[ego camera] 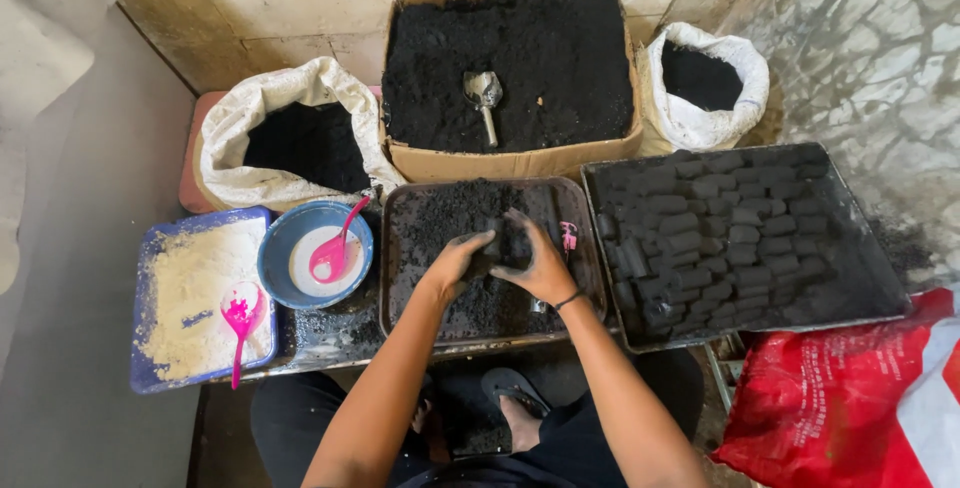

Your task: The person scoops black charcoal powder into a cylindrical mold, packs it with a metal rod, and ejects the formed briquette onto a tray. They repeat this process, occasionally adding more powder by hand and arranging the finished briquettes on the tray.

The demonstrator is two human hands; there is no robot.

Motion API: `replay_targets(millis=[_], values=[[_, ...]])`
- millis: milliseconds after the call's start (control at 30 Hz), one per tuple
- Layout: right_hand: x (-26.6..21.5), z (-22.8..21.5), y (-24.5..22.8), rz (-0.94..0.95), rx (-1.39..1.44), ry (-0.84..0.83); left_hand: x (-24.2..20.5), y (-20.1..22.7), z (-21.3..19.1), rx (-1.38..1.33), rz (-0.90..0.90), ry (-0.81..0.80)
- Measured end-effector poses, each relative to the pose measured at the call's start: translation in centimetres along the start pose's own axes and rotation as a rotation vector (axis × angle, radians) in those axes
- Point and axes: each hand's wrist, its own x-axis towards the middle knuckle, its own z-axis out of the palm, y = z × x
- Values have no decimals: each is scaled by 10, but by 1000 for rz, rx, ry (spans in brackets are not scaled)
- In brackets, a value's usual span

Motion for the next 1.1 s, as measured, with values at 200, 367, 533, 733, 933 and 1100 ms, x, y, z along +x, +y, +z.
replay_targets(millis=[200,367,533,733,933,1100], values=[[6,3,7,-2,-37,22,13,-4,-5,24,-16,-33],[10,1,6,-22,-74,32,20,-5,-6,9,-15,-38],[10,1,3,-65,-115,26,10,3,1,65,-11,-53],[6,4,15,-29,-157,-26,19,-4,0,185,-30,-62],[3,-5,2,23,-148,-27,26,-9,0,243,-34,-75],[-6,-12,2,89,-223,-58,20,-3,11,375,-31,-56]])
